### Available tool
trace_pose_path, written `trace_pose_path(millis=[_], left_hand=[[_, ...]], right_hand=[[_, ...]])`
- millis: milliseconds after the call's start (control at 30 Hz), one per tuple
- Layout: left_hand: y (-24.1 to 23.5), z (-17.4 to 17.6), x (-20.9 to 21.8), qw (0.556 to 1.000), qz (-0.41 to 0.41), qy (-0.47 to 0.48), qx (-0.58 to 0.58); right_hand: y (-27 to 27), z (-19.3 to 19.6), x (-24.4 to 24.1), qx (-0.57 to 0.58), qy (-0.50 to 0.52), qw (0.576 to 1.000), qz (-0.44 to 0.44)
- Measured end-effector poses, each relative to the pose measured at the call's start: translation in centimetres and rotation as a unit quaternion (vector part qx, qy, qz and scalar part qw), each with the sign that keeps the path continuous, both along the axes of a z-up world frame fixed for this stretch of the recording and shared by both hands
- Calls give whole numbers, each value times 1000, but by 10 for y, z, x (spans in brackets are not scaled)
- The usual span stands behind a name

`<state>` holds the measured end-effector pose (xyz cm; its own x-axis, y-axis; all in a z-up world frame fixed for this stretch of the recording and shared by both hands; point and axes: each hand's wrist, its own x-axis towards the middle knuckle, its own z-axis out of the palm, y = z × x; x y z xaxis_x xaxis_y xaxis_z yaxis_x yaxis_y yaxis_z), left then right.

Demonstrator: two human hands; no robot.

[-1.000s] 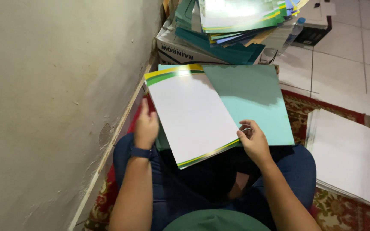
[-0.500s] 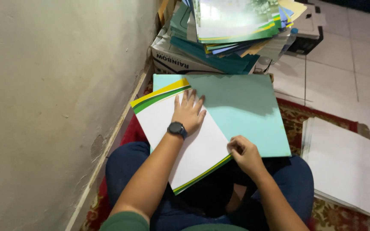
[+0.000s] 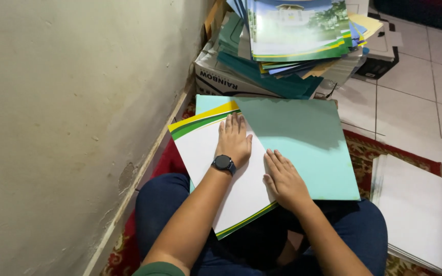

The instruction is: The person sits on the floor and repeatedly places a white cover sheet onto a light blue book cover, smooths it down, and then places the completed book onto a stack. The person handles the book covers and white sheets by hand.

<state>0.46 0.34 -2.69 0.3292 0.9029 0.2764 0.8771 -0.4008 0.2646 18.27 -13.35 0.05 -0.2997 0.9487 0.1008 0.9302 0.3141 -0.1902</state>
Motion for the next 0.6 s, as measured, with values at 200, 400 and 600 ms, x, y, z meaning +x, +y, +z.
trace_pose_path(millis=[200,400,600], left_hand=[[5,-10,1,1000,3,6,11],[5,-10,0,1000,6,2,12],[2,-3,0,1000,5,16,0]], right_hand=[[42,-13,-8,-7,-63,997,45],[47,-23,-6,2,-61,998,34],[41,-24,-2,-2,-59,998,27]])
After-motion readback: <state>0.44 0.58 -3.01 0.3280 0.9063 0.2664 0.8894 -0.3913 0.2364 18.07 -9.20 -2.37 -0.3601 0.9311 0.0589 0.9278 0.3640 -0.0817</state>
